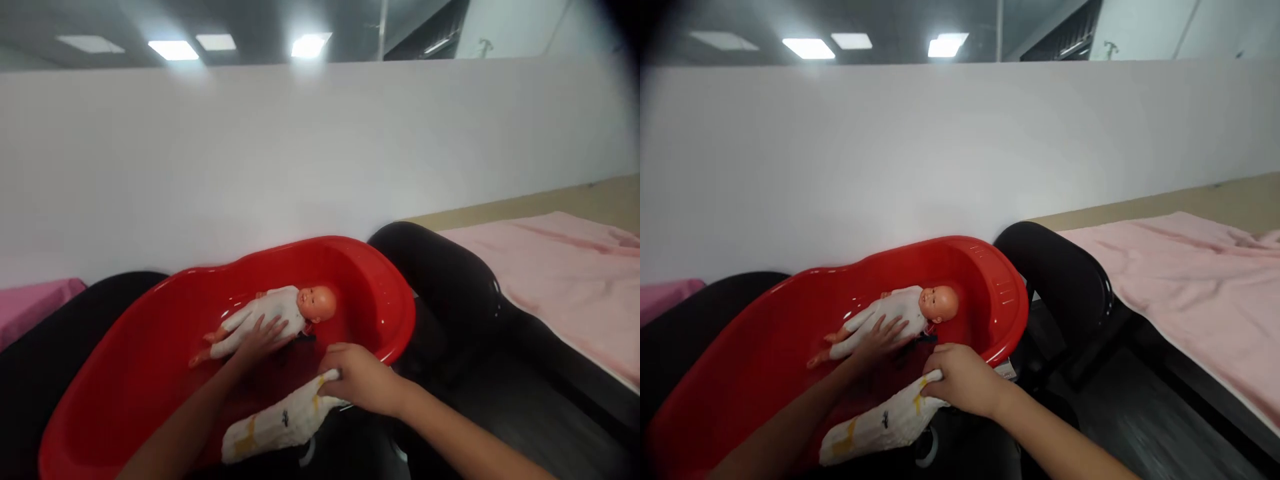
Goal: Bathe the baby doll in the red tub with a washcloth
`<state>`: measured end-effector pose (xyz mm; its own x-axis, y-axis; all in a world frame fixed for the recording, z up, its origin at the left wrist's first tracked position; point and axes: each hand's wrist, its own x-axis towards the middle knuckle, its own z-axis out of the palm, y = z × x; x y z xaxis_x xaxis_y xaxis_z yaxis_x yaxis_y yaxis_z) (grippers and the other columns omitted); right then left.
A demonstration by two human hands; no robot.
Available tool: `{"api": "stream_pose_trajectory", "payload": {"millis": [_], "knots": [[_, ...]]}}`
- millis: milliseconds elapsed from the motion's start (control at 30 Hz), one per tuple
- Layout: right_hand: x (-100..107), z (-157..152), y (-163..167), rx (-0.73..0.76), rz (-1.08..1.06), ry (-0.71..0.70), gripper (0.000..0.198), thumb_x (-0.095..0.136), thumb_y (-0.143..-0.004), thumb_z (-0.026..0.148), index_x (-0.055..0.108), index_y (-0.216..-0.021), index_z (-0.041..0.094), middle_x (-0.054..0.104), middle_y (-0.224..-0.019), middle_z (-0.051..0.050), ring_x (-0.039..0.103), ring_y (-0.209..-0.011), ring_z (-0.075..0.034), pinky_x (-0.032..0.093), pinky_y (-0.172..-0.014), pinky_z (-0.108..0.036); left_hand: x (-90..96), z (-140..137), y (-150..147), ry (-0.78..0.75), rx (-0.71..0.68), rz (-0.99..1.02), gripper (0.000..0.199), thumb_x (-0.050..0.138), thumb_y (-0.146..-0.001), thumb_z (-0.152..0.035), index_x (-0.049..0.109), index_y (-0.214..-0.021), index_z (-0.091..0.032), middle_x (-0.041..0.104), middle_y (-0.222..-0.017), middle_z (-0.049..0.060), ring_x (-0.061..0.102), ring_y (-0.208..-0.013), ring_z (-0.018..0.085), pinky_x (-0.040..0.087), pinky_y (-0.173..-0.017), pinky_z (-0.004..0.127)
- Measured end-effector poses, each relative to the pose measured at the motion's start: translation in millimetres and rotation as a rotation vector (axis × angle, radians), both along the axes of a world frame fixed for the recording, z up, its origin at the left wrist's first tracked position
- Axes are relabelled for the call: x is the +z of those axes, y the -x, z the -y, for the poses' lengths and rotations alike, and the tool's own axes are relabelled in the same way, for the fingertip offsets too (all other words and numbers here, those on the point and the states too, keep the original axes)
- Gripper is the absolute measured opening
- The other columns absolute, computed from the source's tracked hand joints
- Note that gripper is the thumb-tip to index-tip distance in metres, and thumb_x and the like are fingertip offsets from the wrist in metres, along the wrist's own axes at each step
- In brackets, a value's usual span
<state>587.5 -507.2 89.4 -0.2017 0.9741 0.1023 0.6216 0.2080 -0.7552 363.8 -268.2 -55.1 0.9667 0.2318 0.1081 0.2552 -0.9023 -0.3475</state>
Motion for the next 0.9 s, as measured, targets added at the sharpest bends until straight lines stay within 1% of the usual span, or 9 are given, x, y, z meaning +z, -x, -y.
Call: {"api": "stream_pose_trajectory", "payload": {"millis": [200, 300, 367, 467, 567, 633, 767, 833, 900], "knots": [[15, -18, 3, -0.050, 0.049, 0.145, 0.007, 0.059, -0.074, 0.018, 0.052, -0.074, 0.019, 0.052, -0.066, 0.006, 0.045, -0.060, -0.007, 0.035, -0.055, -0.020, 25.8, -1, -6, 0.077, 0.275, 0.239, 0.055, 0.033, -0.088, -0.008, 0.041, -0.140, -0.024, 0.042, -0.146, 0.012, 0.038, -0.131, 0.033, 0.024, -0.107, 0.056], [25, -49, 1, -0.191, 0.180, -0.128, 0.019, 0.055, -0.076, 0.018, 0.038, -0.066, 0.020, 0.042, -0.062, 0.006, 0.039, -0.058, -0.009, 0.033, -0.054, -0.023, 42.1, -4, -8, 0.118, 0.377, 0.370, 0.048, 0.040, -0.087, -0.013, 0.046, -0.135, -0.018, 0.048, -0.140, 0.015, 0.039, -0.129, 0.032, 0.025, -0.108, 0.053], [28, -75, 2, -0.215, 0.321, -0.396, 0.019, 0.052, -0.081, 0.022, 0.039, -0.067, 0.021, 0.049, -0.072, 0.000, 0.045, -0.068, -0.012, 0.038, -0.061, -0.026, 48.2, -9, -8, 0.136, 0.452, 0.447, 0.044, 0.043, -0.087, -0.016, 0.050, -0.130, -0.016, 0.052, -0.134, 0.015, 0.042, -0.125, 0.031, 0.028, -0.106, 0.051], [20, -115, 14, 0.136, 0.650, -0.604, 0.017, 0.043, -0.091, 0.026, 0.051, -0.077, 0.019, 0.057, -0.099, -0.009, 0.050, -0.093, -0.019, 0.043, -0.082, -0.034, 51.0, -18, -6, 0.157, 0.519, 0.529, 0.039, 0.043, -0.087, -0.016, 0.053, -0.125, -0.019, 0.055, -0.131, 0.012, 0.044, -0.122, 0.028, 0.033, -0.101, 0.047], [-13, -153, 40, 0.717, 0.891, -0.591, 0.029, 0.029, -0.097, 0.021, 0.058, -0.094, 0.020, 0.057, -0.115, -0.008, 0.048, -0.111, -0.020, 0.038, -0.099, -0.040, 52.1, -21, -6, 0.158, 0.539, 0.574, 0.035, 0.041, -0.089, -0.016, 0.054, -0.121, -0.020, 0.056, -0.129, 0.010, 0.044, -0.122, 0.027, 0.035, -0.098, 0.044], [-49, -171, 58, 0.879, 0.938, -0.522, 0.032, 0.027, -0.097, 0.019, 0.058, -0.104, 0.018, 0.056, -0.121, -0.011, 0.046, -0.117, -0.021, 0.036, -0.102, -0.043, 54.0, -21, -7, 0.160, 0.550, 0.576, 0.033, 0.041, -0.090, -0.016, 0.055, -0.119, -0.020, 0.058, -0.125, 0.011, 0.046, -0.119, 0.026, 0.035, -0.097, 0.043], [-122, -186, 75, 0.691, 0.889, -0.249, 0.045, 0.046, -0.093, 0.031, 0.045, -0.133, 0.011, 0.046, -0.138, -0.019, 0.039, -0.130, -0.029, 0.038, -0.102, -0.050, 57.6, -18, -7, 0.169, 0.551, 0.567, 0.028, 0.043, -0.089, -0.016, 0.055, -0.115, -0.018, 0.059, -0.118, 0.012, 0.049, -0.113, 0.027, 0.036, -0.095, 0.043], [-144, -186, 69, 0.639, 0.814, -0.137, 0.067, 0.059, -0.085, 0.041, 0.036, -0.141, 0.011, 0.033, -0.150, -0.019, 0.030, -0.138, -0.033, 0.035, -0.108, -0.051, 58.4, -18, -6, 0.154, 0.549, 0.564, 0.026, 0.044, -0.089, -0.016, 0.055, -0.113, -0.017, 0.060, -0.116, 0.012, 0.049, -0.111, 0.028, 0.036, -0.093, 0.044], [-151, -186, 59, 0.697, 0.751, -0.088, 0.064, 0.058, -0.087, 0.037, 0.036, -0.143, 0.015, 0.028, -0.153, -0.016, 0.026, -0.142, -0.029, 0.031, -0.113, -0.047, 58.7, -18, -5, 0.140, 0.546, 0.550, 0.025, 0.043, -0.090, -0.016, 0.055, -0.112, -0.017, 0.060, -0.115, 0.012, 0.049, -0.110, 0.029, 0.036, -0.092, 0.045]]}}
